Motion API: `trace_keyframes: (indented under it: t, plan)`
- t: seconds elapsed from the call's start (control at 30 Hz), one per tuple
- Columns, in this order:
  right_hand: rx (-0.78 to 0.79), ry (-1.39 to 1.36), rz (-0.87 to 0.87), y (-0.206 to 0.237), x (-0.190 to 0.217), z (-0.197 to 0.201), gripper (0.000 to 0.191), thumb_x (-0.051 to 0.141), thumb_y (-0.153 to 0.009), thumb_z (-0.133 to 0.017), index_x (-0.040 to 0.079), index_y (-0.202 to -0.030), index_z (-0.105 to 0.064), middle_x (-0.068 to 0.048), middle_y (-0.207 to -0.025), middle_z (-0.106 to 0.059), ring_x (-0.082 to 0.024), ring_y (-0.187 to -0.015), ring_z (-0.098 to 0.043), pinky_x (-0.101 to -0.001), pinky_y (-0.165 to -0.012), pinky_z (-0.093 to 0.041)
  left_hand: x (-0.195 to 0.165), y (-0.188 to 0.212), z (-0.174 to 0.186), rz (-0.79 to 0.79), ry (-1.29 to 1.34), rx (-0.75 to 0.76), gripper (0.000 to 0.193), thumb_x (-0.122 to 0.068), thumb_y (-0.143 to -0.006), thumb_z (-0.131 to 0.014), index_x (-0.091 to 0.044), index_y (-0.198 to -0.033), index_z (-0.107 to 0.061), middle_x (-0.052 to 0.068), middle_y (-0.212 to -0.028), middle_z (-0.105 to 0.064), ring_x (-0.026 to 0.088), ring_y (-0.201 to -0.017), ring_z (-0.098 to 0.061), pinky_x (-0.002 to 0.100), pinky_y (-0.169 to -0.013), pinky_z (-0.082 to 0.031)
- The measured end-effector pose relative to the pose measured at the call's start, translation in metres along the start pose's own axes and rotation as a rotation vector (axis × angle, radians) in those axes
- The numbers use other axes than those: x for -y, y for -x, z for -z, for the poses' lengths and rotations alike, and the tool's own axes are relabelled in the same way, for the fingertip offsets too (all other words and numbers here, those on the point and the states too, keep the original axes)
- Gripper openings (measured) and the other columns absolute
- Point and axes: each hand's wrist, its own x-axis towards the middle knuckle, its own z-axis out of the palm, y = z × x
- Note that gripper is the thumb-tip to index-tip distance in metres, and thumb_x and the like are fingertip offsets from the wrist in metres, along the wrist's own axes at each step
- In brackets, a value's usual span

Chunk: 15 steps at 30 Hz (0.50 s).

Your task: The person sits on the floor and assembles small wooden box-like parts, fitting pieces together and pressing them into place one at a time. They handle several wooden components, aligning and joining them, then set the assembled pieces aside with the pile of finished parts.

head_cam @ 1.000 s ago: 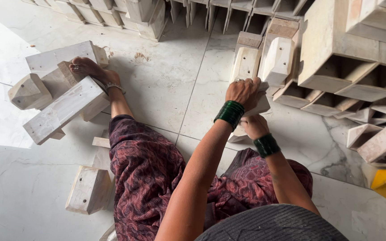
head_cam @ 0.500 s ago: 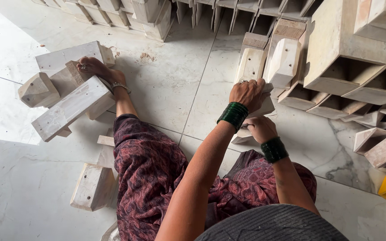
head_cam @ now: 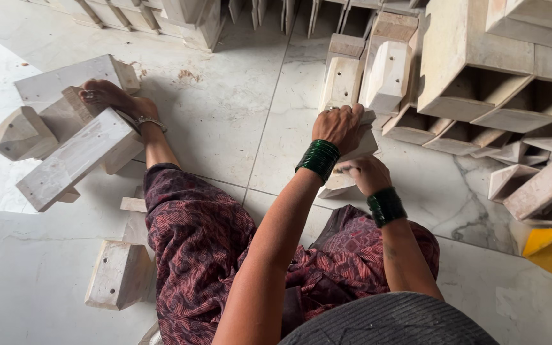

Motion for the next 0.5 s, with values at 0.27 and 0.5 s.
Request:
trace_keyframes:
  t: [0.27,0.5]
  plan:
    - [-0.289,0.139,0.027,-0.022,0.003,-0.009,0.032,0.022,-0.084,-0.071,0.004,-0.111,-0.072,-0.020,-0.106,-0.072,-0.041,-0.099,-0.065,-0.0509,-0.085,-0.051,-0.001,0.000,0.006,0.015,-0.012,0.020,0.041,-0.053,-0.096,-0.061,-0.013,-0.098,-0.058,0.005,-0.072,-0.066,0.020,-0.062,-0.069,0.038,-0.060,-0.056]
    - [-0.043,0.043,-0.023,0.004,-0.009,0.011,0.023,0.024,-0.083,-0.069,0.014,-0.102,-0.079,-0.013,-0.097,-0.075,-0.035,-0.097,-0.067,-0.0472,-0.089,-0.053,-0.002,0.001,-0.002,-0.033,0.003,-0.065,0.035,-0.049,-0.094,-0.062,-0.015,-0.096,-0.056,0.004,-0.073,-0.066,0.020,-0.066,-0.069,0.037,-0.060,-0.056]
